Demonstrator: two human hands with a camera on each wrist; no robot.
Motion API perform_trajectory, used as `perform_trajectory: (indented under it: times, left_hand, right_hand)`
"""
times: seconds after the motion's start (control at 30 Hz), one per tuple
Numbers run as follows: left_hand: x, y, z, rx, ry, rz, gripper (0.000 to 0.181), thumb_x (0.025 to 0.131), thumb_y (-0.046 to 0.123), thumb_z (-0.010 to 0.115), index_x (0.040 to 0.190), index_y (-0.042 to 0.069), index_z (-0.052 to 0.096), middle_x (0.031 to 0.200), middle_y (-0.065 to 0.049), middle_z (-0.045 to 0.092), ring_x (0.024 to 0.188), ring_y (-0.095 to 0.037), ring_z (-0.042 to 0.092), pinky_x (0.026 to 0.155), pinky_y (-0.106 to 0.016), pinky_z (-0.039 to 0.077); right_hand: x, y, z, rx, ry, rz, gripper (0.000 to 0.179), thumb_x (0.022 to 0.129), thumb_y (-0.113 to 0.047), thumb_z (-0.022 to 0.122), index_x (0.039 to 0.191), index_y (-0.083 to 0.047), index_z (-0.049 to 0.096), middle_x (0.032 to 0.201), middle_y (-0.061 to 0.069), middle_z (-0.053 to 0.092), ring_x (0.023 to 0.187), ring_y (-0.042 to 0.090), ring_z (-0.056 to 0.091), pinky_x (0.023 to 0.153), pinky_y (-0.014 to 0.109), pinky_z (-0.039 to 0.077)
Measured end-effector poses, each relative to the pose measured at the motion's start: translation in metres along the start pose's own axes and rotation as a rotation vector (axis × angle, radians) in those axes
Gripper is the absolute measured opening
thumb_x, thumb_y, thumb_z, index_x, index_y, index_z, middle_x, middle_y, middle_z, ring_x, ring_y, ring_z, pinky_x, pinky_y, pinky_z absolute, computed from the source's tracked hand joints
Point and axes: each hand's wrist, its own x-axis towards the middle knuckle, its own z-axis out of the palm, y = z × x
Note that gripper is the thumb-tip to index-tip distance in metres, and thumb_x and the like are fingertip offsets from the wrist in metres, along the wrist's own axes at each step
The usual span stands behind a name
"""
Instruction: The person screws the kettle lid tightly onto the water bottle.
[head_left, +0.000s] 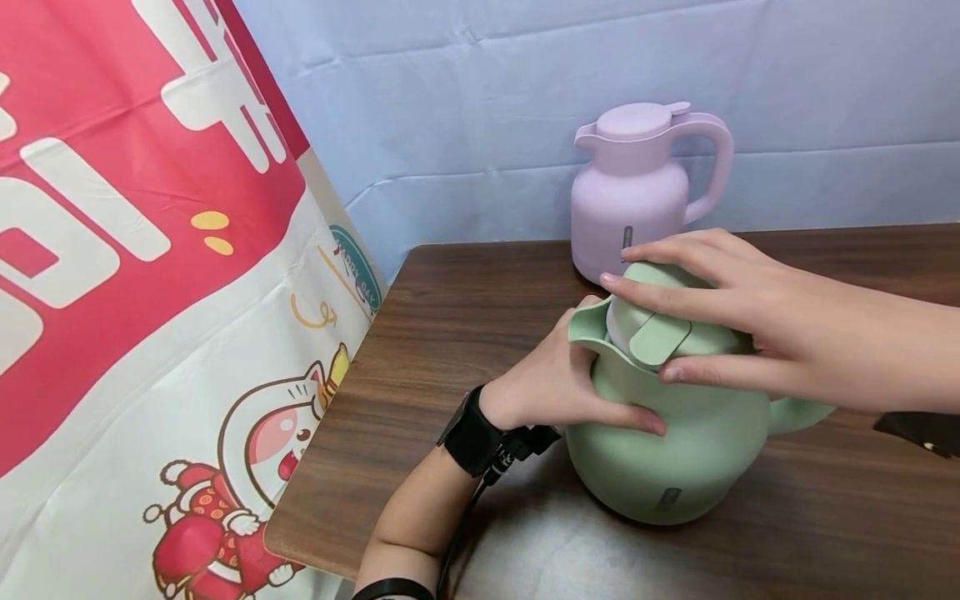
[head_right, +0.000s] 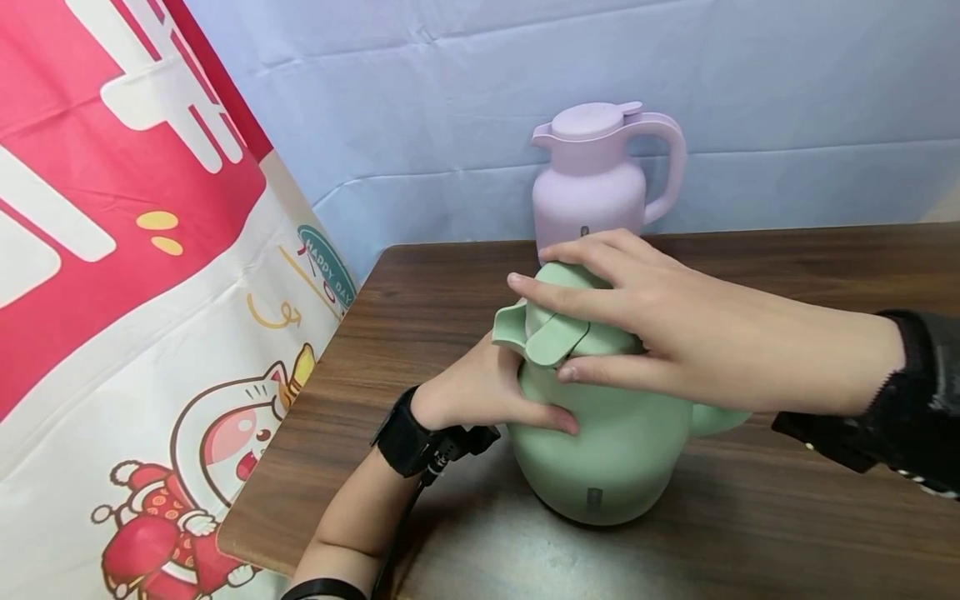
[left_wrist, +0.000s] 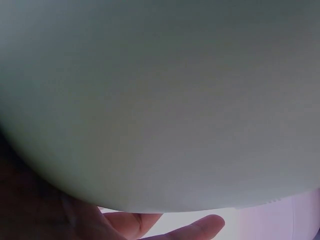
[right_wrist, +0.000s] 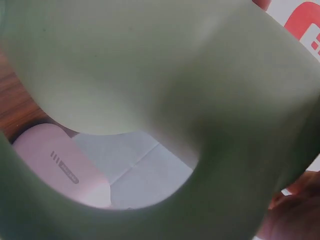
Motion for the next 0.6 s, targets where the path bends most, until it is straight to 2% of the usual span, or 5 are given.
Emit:
perform_trajectory:
  times: [0.13, 0.3, 0.47, 0.53, 0.6]
  left_hand:
    - [-0.0004, 0.0002, 0.0003, -0.008, 0.000, -0.004, 0.080, 0.058, 0.008, 0.091, 0.123, 0.001, 0.046, 0.115, -0.008, 0.056, 0.107, 0.001, 0.049, 0.096, -0.023, 0.040]
    - [-0.0009, 0.0003, 0.0004, -0.006, 0.003, -0.024, 0.086, 0.057, 0.008, 0.091, 0.128, 0.001, 0.042, 0.120, -0.008, 0.053, 0.110, 0.001, 0.047, 0.098, -0.023, 0.038]
    - [-0.0008, 0.0008, -0.0002, -0.001, 0.002, -0.028, 0.083, 0.057, 0.009, 0.091, 0.126, 0.002, 0.045, 0.120, -0.008, 0.053, 0.110, 0.001, 0.047, 0.098, -0.023, 0.038]
    - [-0.0003, 0.0006, -0.0003, -0.008, -0.002, -0.026, 0.081, 0.058, 0.009, 0.091, 0.124, 0.001, 0.046, 0.118, -0.008, 0.055, 0.108, 0.001, 0.048, 0.097, -0.023, 0.039]
    - [0.0001, -0.0002, -0.0001, -0.021, -0.004, -0.021, 0.077, 0.058, 0.009, 0.091, 0.122, 0.001, 0.049, 0.115, -0.008, 0.057, 0.106, 0.001, 0.050, 0.096, -0.023, 0.040]
  right_hand:
    - [-0.0006, 0.0017, 0.0014, -0.010, -0.033, 0.015, 0.077, 0.083, -0.023, 0.074, 0.148, -0.027, 0.033, 0.144, -0.009, 0.032, 0.127, 0.013, 0.030, 0.095, 0.013, 0.024]
    - [-0.0035, 0.0048, 0.0051, 0.001, -0.105, 0.112, 0.071, 0.089, -0.031, 0.067, 0.148, -0.037, 0.028, 0.149, -0.013, 0.026, 0.132, 0.015, 0.027, 0.102, 0.027, 0.026]
    - [-0.0064, 0.0029, 0.0038, 0.008, -0.158, 0.181, 0.071, 0.088, -0.036, 0.067, 0.147, -0.041, 0.028, 0.155, -0.008, 0.017, 0.141, 0.018, 0.016, 0.109, 0.037, 0.024]
    - [-0.0063, 0.0027, 0.0025, -0.001, -0.167, 0.172, 0.072, 0.087, -0.038, 0.069, 0.147, -0.041, 0.029, 0.156, -0.007, 0.016, 0.142, 0.018, 0.014, 0.109, 0.036, 0.025]
    - [-0.0054, 0.0034, 0.0004, -0.001, -0.169, 0.147, 0.075, 0.085, -0.037, 0.071, 0.147, -0.040, 0.029, 0.156, -0.008, 0.016, 0.142, 0.017, 0.016, 0.107, 0.027, 0.025]
